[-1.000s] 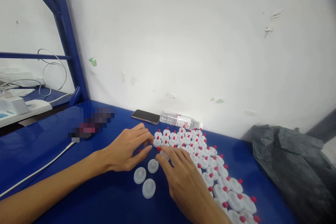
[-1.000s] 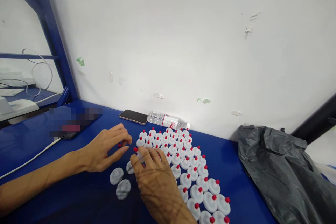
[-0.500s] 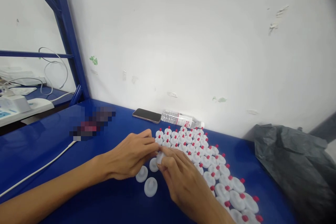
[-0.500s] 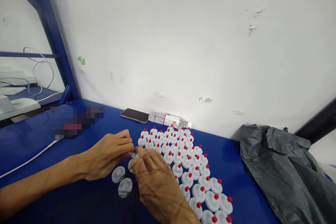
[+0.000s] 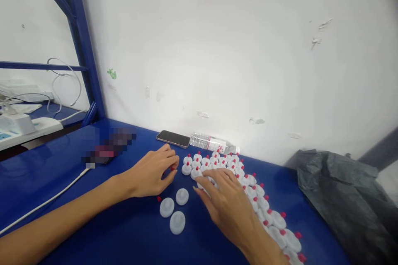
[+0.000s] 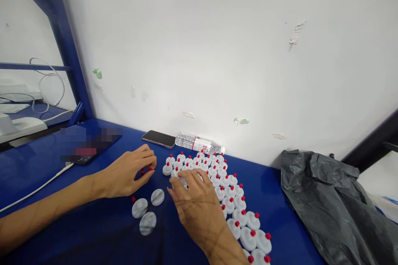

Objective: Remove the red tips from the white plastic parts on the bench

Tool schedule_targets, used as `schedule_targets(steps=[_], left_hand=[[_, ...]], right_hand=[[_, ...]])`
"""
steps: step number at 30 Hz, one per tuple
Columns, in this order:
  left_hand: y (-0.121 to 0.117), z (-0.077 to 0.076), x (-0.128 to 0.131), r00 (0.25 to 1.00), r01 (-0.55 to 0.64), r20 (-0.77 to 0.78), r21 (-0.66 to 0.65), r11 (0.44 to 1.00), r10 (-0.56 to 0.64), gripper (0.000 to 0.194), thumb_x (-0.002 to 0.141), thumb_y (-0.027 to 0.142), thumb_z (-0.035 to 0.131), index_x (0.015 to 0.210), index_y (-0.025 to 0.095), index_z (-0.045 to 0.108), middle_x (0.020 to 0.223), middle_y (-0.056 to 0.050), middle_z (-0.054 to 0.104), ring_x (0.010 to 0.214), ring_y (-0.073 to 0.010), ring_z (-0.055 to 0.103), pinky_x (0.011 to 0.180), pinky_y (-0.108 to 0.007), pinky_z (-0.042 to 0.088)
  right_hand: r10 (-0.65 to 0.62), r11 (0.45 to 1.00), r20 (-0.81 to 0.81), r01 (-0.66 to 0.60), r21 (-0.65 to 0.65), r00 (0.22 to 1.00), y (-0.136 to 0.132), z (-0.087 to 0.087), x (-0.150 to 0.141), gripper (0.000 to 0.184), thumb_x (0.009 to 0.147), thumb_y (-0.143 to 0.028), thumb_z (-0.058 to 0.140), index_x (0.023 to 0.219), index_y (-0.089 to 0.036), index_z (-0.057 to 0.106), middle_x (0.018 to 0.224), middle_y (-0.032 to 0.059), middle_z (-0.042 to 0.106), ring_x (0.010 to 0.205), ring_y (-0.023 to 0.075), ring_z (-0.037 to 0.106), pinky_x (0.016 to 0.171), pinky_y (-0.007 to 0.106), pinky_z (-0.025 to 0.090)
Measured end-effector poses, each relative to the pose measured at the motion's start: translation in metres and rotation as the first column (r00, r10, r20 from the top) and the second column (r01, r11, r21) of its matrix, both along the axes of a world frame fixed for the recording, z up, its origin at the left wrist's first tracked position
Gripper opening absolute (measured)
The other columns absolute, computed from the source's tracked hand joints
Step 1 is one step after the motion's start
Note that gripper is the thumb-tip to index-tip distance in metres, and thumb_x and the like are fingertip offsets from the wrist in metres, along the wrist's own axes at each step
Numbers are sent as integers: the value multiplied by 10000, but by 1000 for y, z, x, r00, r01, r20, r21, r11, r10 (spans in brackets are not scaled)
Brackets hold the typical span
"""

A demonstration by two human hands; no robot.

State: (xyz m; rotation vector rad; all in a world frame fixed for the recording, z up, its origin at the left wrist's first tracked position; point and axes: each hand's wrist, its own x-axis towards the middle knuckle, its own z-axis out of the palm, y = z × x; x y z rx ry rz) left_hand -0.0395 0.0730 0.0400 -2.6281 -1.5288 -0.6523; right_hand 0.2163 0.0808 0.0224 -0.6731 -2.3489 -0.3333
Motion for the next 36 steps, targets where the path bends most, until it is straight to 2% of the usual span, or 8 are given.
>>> schedule_targets(steps=[4,9,14,16,24,27,31,36], left_hand=[[0,-2,-4,997,26,-69,-41,999,-29,104,847,138,571,849,240,547,851,-3,604,878,-235,518,635,-345,376],[-1,-3,-4,991,60,-115,-83,995,-69,116,825,124,594,812,232,551,822,-5,612,861,-237,521,637,-330,387],[-2,-1,-1,992,51,-110,-70,996,-59,106,868,139,575,807,223,556,820,-18,607,853,-239,515,621,-324,384],[-2,0,0,993,53,-105,-56,997,-59,124,900,141,543,806,220,556,819,-21,604,844,-234,508,616,-322,379],[-1,0,-2,998,60,-28,36,998,-59,239,1019,187,422,830,211,566,816,-20,594,821,-215,478,648,-337,377],[-1,0,-2,998,59,24,87,994,-61,287,1045,206,372,819,210,550,808,-24,576,806,-216,452,681,-353,387],[-5,4,2,991,108,64,121,987,-116,231,1028,191,389,879,212,565,819,-24,597,793,-214,456,688,-358,396],[-15,4,10,976,189,84,129,973,-201,112,984,187,471,934,234,560,826,-18,628,805,-214,508,664,-347,412]], right_hand=[[0,998,88,6,-66,996,-4,-5,-5,192,956,-225,674,1147,-247,672,1116,24,743,1043,239,662,1035,473,447],[-21,997,99,28,-66,995,-5,-2,-3,205,985,-200,609,1174,-256,666,1082,14,749,1038,230,661,1076,486,391],[-233,972,73,232,19,970,4,4,6,166,998,-206,544,1006,-210,710,868,57,724,885,247,653,1013,516,431],[-275,961,89,274,24,957,7,3,9,162,983,-218,565,925,-213,716,823,59,720,872,259,648,1003,538,440],[-236,971,138,240,-10,962,9,-4,10,100,920,-211,699,824,-227,677,791,23,715,874,260,654,1010,571,446],[-193,980,11,192,46,981,10,-2,9,59,975,-233,656,922,-206,660,867,33,730,866,241,675,1006,512,470],[-144,988,-123,149,33,982,7,-2,5,154,1039,-203,529,1161,-139,598,933,70,748,855,214,714,803,339,563],[-67,996,-108,60,-68,992,-2,-2,0,239,950,-89,585,1161,-201,581,1047,55,733,936,214,711,809,330,591]])
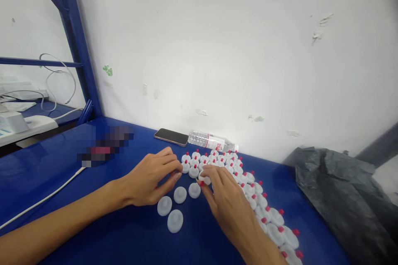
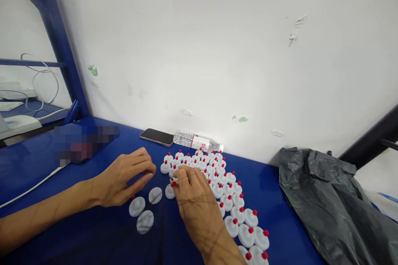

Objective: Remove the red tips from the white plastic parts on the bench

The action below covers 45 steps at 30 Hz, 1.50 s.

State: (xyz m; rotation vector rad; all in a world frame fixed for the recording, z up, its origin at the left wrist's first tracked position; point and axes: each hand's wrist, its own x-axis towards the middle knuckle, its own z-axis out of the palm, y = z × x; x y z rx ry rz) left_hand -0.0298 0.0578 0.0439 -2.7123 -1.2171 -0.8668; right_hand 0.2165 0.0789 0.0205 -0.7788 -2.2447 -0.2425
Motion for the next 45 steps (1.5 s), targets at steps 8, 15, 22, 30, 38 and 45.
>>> schedule_targets(steps=[8,15,22,30,38,45], left_hand=[[-11,-10,14,994,81,-69,-1,997,-81,60,961,300,567,1008,265,558,849,-26,634,813,-245,536,582,-367,416],[-14,-6,18,997,74,-8,15,997,-74,125,975,165,457,978,241,556,819,-35,625,775,-238,525,590,-380,416],[-10,-6,16,999,40,-30,-45,998,-41,83,983,215,482,923,254,523,812,-25,629,780,-239,536,596,-367,404],[-12,-9,17,957,-54,271,-168,984,99,359,1052,309,278,708,263,371,677,24,503,639,-194,484,590,-356,430],[9,6,-10,971,-190,130,-93,977,201,253,1016,254,406,777,233,486,724,13,529,754,-208,472,656,-358,380],[9,-10,-2,987,-136,-108,-135,982,122,114,931,163,517,899,242,594,897,-13,626,900,-222,521,672,-344,406]], right_hand=[[77,995,63,-80,55,995,-14,7,-6,257,938,-126,631,1179,-197,583,1019,53,733,872,233,692,797,369,569],[124,992,1,-124,38,992,-16,13,-7,259,985,-329,672,1190,-188,600,923,33,737,809,201,683,736,332,539],[109,994,12,-109,1,994,-16,8,-10,321,1031,-289,568,1326,-162,568,1071,66,752,920,213,694,859,366,527],[11,970,42,-21,240,999,-6,15,-1,219,1003,-179,580,1202,-177,671,1093,71,767,929,224,693,937,422,457],[17,997,-142,-7,75,990,12,26,21,131,987,-176,582,1097,-226,631,1020,23,746,919,203,677,914,386,459],[316,930,98,-288,-226,944,-10,15,3,72,930,-196,641,968,-251,618,1024,-2,728,912,216,674,890,406,523]])
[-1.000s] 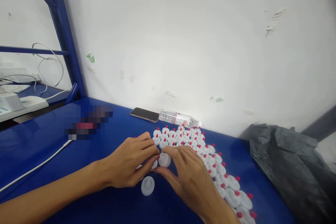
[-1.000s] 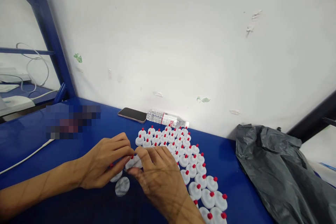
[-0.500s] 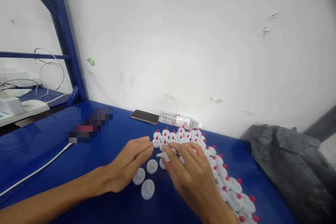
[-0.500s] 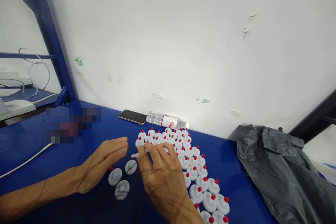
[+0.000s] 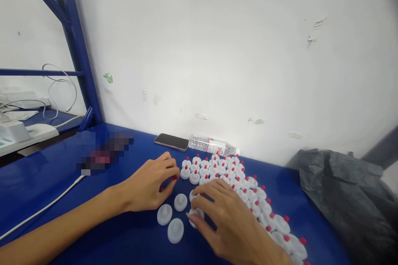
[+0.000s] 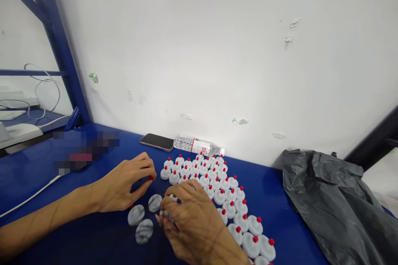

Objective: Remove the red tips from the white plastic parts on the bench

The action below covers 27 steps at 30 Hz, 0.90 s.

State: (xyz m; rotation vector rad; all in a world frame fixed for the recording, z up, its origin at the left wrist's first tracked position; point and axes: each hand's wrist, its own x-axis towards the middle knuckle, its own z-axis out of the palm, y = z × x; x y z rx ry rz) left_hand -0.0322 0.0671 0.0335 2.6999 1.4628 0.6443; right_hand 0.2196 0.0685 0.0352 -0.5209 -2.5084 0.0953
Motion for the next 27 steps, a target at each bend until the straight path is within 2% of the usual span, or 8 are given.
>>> schedule_targets(steps=[4,6,9,12,16,20,24,27], left_hand=[[2,-3,-2,999,0,-54,-31,1000,-2,106,893,190,569,798,237,556,807,0,599,868,-220,521,621,-337,378],[2,-4,-4,998,-6,-70,-45,999,3,106,865,178,583,787,236,543,795,5,595,863,-220,522,607,-334,368],[3,-4,-4,996,-10,-90,-62,998,4,122,817,138,589,782,236,526,794,8,595,854,-218,519,600,-331,362],[4,-4,-5,995,-9,-105,-67,998,2,129,794,124,590,798,239,530,806,7,601,852,-220,517,604,-329,367],[3,-4,-6,993,-6,-116,-71,997,-2,131,785,133,602,793,239,525,809,14,610,846,-217,523,599,-326,361],[2,-4,-6,993,4,-116,-69,998,-12,136,782,136,613,784,237,523,802,19,606,831,-211,519,591,-327,345],[1,0,-4,996,0,-86,-36,999,-3,99,896,159,537,834,235,544,823,1,602,849,-219,511,605,-343,345],[-2,3,-1,999,14,-44,-10,1000,-15,119,990,208,449,941,241,552,853,1,605,851,-216,508,633,-353,364]], right_hand=[[-44,999,25,44,19,999,-2,-3,0,64,920,-293,680,960,-255,647,1007,6,716,908,222,656,892,424,518],[-119,991,-2,119,63,993,2,-2,2,68,957,-299,632,983,-245,663,975,15,714,895,225,650,905,452,503],[-280,946,-36,282,158,959,9,-3,4,176,1021,-270,530,1091,-227,686,1013,51,735,945,259,658,917,497,484],[-366,909,34,350,228,930,16,-11,5,256,1041,-297,506,1207,-229,687,1104,77,759,1044,306,667,983,559,452],[-357,915,139,316,249,924,20,-23,4,269,1050,-274,497,1235,-220,684,1172,69,768,1130,304,667,1087,581,389],[-326,924,68,303,233,943,19,-20,5,242,1039,-223,521,1235,-206,661,1194,66,760,1129,274,676,1106,552,380],[-265,944,-64,272,186,962,16,-10,5,181,1016,-223,576,1187,-218,636,1123,58,740,1032,242,687,1038,502,454],[-193,964,-44,198,180,980,11,-8,1,232,1021,-116,473,1176,-216,613,1171,81,713,1046,238,675,941,443,522]])
